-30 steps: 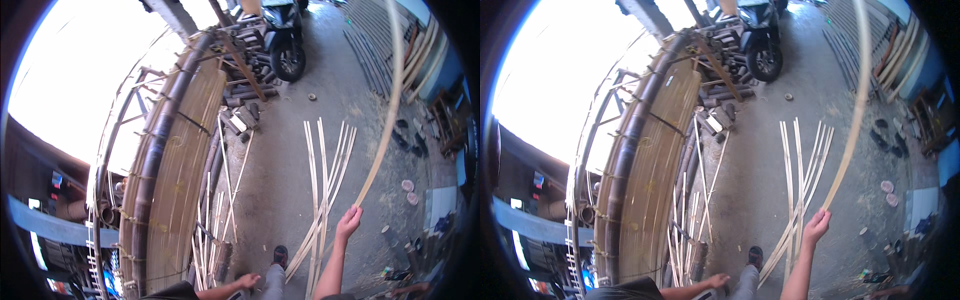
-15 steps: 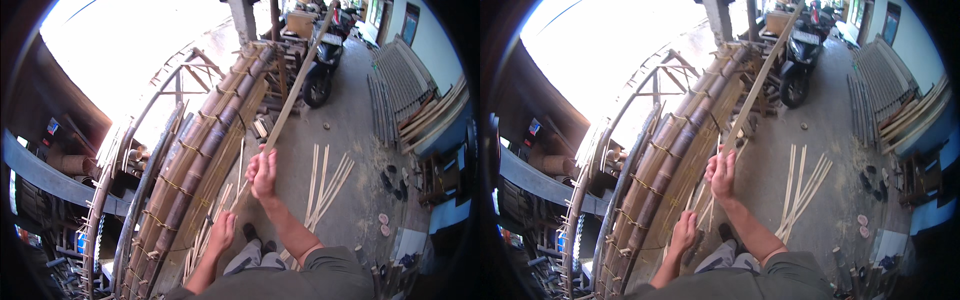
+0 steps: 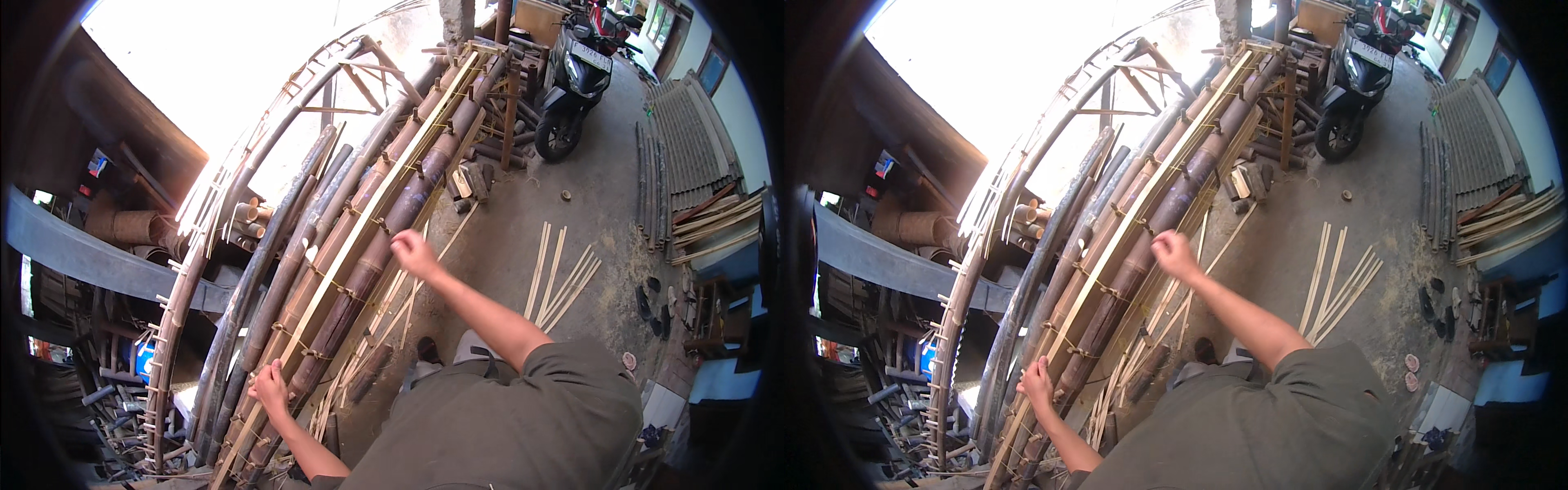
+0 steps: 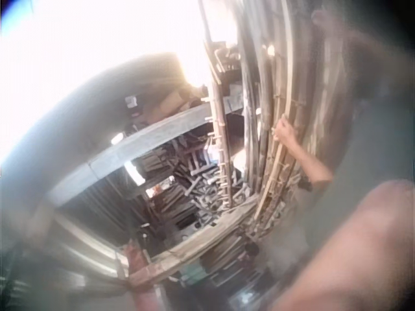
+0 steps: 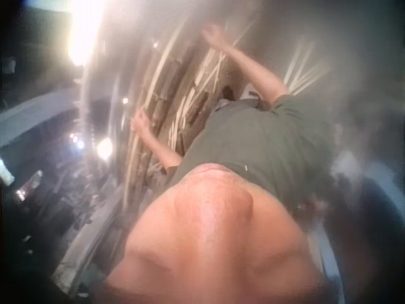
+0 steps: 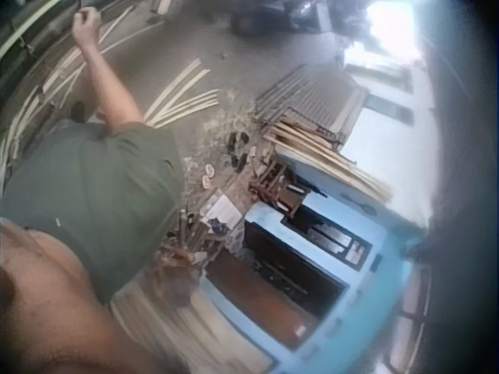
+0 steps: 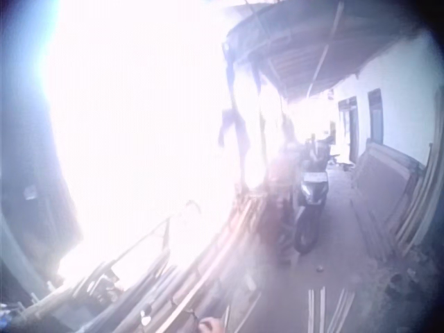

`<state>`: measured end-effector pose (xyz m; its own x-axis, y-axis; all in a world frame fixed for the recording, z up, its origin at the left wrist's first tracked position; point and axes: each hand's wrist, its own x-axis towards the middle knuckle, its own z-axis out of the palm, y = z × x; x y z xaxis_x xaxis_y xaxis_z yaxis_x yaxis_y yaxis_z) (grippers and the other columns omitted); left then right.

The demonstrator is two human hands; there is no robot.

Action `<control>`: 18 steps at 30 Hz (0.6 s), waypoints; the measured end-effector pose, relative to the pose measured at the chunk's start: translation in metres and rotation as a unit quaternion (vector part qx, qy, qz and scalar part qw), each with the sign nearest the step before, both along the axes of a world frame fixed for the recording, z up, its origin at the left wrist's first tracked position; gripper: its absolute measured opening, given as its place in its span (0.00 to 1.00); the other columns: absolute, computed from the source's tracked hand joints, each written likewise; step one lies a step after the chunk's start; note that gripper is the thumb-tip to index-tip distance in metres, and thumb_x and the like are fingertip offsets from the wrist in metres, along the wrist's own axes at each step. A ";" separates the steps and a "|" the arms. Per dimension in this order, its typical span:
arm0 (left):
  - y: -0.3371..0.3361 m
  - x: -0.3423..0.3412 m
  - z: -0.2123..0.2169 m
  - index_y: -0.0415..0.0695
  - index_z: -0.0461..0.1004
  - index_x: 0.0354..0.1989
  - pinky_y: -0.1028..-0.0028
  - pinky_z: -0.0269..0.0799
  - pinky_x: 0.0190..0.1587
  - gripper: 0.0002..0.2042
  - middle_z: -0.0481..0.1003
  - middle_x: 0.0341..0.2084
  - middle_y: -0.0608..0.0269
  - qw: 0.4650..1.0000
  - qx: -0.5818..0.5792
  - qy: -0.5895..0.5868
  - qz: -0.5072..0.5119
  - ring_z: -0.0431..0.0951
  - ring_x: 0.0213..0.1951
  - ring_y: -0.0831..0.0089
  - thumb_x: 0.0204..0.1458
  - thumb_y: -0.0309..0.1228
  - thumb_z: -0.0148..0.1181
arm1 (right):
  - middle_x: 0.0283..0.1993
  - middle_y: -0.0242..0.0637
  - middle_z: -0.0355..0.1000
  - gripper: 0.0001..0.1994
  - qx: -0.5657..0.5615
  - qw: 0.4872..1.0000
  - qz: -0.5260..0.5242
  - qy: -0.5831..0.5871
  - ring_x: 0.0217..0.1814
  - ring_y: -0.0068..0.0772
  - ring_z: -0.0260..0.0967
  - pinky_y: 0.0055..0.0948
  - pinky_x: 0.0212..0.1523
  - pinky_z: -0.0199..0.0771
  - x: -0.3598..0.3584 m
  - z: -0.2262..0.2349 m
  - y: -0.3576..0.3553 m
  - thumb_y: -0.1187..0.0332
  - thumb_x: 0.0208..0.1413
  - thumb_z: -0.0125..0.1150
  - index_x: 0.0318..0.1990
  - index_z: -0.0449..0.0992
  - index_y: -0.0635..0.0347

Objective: The person repeatedly picks up thin bamboo strips and ties them to a horizontal bamboo frame using yellow string. The person wraps the string around the frame and strips, then pulls and secures the knot before moving to the next position.

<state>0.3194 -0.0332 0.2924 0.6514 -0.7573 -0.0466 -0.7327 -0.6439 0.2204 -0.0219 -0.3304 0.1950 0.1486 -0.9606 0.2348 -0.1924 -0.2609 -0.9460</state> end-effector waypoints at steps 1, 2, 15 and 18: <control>-0.004 0.008 -0.007 0.45 0.76 0.28 0.58 0.54 0.46 0.21 0.76 0.27 0.54 0.999 0.023 0.017 0.022 0.73 0.37 0.57 0.62 0.49 0.48 | 0.43 0.45 0.70 0.15 -0.001 0.992 -0.082 0.091 0.46 0.42 0.69 0.39 0.48 0.71 -0.028 -0.020 -0.029 0.61 0.53 0.61 0.47 0.74 0.57; -0.007 0.013 -0.016 0.45 0.77 0.29 0.56 0.54 0.46 0.20 0.76 0.27 0.54 0.999 0.026 0.002 0.031 0.74 0.39 0.57 0.61 0.49 0.49 | 0.49 0.48 0.67 0.19 -0.002 0.970 -0.161 0.181 0.53 0.46 0.66 0.42 0.53 0.68 -0.052 -0.035 -0.056 0.60 0.51 0.63 0.49 0.73 0.55; -0.181 -0.120 -0.023 0.38 0.73 0.50 0.58 0.68 0.49 0.18 0.75 0.41 0.46 0.992 -0.119 -0.022 0.029 0.75 0.45 0.50 0.59 0.39 0.54 | 0.46 0.48 0.78 0.15 0.151 0.814 0.187 0.529 0.52 0.50 0.73 0.58 0.54 0.61 -0.111 -0.097 -0.193 0.64 0.51 0.54 0.41 0.82 0.58; -0.311 -0.224 0.006 0.37 0.75 0.49 0.62 0.70 0.52 0.16 0.75 0.46 0.44 0.987 -0.141 0.052 -0.057 0.75 0.48 0.51 0.58 0.35 0.57 | 0.45 0.47 0.78 0.14 0.153 0.746 0.276 0.586 0.52 0.53 0.73 0.59 0.54 0.62 -0.197 -0.163 -0.202 0.62 0.51 0.55 0.41 0.83 0.55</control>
